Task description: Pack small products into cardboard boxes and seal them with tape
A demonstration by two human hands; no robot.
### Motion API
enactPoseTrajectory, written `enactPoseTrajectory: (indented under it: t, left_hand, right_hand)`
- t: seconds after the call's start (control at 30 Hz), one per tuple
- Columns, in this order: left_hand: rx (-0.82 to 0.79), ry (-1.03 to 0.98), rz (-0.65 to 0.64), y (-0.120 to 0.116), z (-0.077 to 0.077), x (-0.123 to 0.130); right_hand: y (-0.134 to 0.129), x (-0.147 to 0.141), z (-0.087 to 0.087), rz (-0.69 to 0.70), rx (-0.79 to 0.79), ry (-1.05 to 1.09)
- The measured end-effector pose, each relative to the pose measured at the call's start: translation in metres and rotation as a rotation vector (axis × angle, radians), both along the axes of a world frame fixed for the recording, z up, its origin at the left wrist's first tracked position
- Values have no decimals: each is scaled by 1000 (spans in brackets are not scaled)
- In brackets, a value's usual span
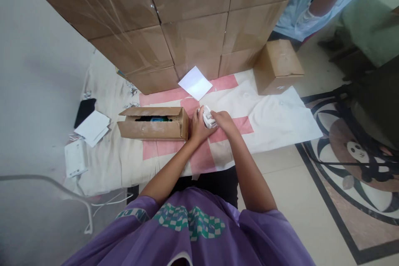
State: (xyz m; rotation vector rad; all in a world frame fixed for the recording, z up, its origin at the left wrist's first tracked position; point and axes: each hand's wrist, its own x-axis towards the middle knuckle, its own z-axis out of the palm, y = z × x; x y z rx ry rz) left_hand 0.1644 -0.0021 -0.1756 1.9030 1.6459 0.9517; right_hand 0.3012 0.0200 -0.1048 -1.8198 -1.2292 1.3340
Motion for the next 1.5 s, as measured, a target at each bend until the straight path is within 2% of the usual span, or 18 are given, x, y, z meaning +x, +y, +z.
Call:
enactPoseTrajectory:
  t: [0.13, 0.27, 0.4, 0.5, 0.77, 0.93, 1.03, 1.13, 1.2, 1.27, 1.33, 1.37, 1.43, 1.5]
  left_hand:
    - [36, 4, 5, 0, -4, 0]
    - [78, 5, -31, -1, -5, 0]
    - [51, -10, 13, -2, -3, 2]
    - [49, -8, 14, -1, -3, 2]
    - [26, 5, 4, -3, -1, 1]
    - [63, 13, -1, -6, -2, 0]
    - [46, -2, -3, -4, -1, 1]
    - [38, -26, -18, -6, 7, 1]
    - [52, -42, -54, -17, 18, -4]
    - [31, -102, -151, -39, 33, -14]
    - [-74, -270, -302, -68, 48, -26]
    - [-153, -401, -331, -83, 54, -31]
    - [-264, -622, -320, -109, 64, -39]
    - [-303, -733, -260, -127, 70, -45]
  right_hand:
    - [-5, 2, 7, 37, 54, -9]
    - [-42, 10, 12, -26, 162, -45]
    - [-93, 18, -2, -109, 131, -65]
    - [-112, 21, -16, -155, 103, -50]
    - [-99, 14, -32, -162, 126, -27]
    - [-98, 22, -44, -176, 126, -48]
    - [-105, 28, -41, -156, 179, -4]
    - [-117, 25, -32, -168, 297, 33]
    - [-127, 20, -24, -185, 373, 45]
    - [-137, 15, -15, -199, 432, 54]
    - [-148, 9, -5, -175, 494, 59]
    - [-153, 6, 0, -141, 528, 58]
    - [-164, -1, 10, -39, 602, 47]
    - [-173, -12, 19, 71, 667, 35]
